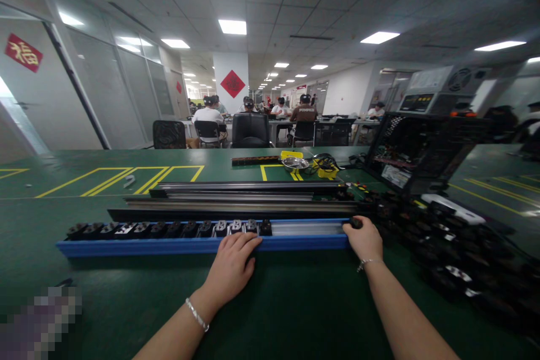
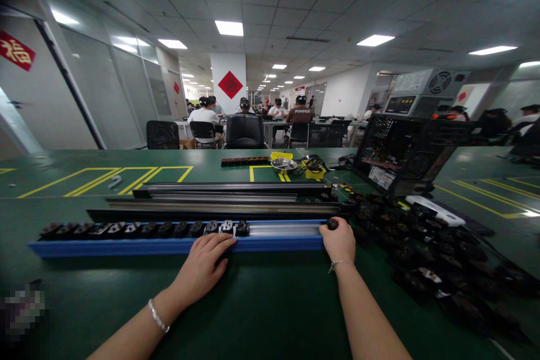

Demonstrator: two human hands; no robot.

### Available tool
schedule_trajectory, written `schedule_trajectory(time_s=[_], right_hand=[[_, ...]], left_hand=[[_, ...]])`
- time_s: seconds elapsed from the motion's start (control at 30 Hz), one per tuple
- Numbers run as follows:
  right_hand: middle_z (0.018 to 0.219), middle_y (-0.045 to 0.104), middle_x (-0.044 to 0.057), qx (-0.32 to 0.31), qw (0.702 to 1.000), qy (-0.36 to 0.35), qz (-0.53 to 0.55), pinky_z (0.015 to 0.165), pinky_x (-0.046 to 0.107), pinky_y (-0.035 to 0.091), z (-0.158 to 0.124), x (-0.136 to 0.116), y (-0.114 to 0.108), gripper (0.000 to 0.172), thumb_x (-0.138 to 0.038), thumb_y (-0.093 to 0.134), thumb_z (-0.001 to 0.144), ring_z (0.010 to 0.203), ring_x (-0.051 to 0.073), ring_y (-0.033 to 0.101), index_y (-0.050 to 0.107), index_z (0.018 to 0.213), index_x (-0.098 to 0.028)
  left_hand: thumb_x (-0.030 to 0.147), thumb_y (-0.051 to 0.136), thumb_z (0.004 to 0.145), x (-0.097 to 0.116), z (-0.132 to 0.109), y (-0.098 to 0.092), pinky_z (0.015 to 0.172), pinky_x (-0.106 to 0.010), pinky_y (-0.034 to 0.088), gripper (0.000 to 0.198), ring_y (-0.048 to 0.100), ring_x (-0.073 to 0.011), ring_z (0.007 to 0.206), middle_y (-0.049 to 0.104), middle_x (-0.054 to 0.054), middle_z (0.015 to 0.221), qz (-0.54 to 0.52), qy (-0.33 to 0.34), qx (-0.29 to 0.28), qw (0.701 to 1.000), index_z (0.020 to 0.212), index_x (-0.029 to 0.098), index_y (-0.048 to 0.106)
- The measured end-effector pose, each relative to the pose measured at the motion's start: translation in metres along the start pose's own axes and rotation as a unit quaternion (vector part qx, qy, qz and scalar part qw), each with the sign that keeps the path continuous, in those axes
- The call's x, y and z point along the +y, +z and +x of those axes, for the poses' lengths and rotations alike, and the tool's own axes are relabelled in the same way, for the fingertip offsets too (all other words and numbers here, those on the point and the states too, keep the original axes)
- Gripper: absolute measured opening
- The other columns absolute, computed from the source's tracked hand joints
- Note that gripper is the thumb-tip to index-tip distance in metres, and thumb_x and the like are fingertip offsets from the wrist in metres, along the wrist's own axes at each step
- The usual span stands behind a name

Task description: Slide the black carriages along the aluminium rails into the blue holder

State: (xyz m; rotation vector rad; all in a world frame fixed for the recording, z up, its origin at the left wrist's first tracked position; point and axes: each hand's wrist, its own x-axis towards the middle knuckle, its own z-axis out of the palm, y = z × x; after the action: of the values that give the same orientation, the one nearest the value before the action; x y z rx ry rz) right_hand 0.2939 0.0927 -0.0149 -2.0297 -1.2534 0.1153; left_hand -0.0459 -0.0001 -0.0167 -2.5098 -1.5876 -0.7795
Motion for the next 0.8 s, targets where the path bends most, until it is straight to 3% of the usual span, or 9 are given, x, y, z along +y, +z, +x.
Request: schedule_trajectory(time_s=[0.6, 0.8], right_hand=[[0.095, 0.063, 0.011, 0.037, 0.998, 0.039, 0.02, 0.082, 0.035, 0.044, 0.009, 0.012, -0.003, 0.043, -0.037, 0.053, 0.064, 0.089, 0.025, 0.057, 0.063, 0.1, -0.016], [0.087, 0.065, 0.01, 0.034, 0.996, 0.083, 0.029, 0.074, 0.034, 0.047, 0.02, 0.033, -0.003, 0.044, -0.038, 0.055, 0.062, 0.078, 0.023, 0.06, 0.063, 0.099, -0.016]], left_hand=[[0.015, 0.048, 0.079, -0.001, 0.0, 0.002, 0.1, -0.044, 0.034, 0.048, 0.043, -0.0202, 0.117, 0.054, 0.0, 0.125, 0.004, -0.002, 0.004, 1.0, 0.124, 0.03, 0.047], [0.015, 0.048, 0.079, -0.001, 0.001, 0.001, 0.099, -0.045, 0.034, 0.047, 0.043, -0.0218, 0.116, 0.054, -0.001, 0.125, 0.002, 0.003, 0.007, 1.0, 0.124, 0.03, 0.047]])
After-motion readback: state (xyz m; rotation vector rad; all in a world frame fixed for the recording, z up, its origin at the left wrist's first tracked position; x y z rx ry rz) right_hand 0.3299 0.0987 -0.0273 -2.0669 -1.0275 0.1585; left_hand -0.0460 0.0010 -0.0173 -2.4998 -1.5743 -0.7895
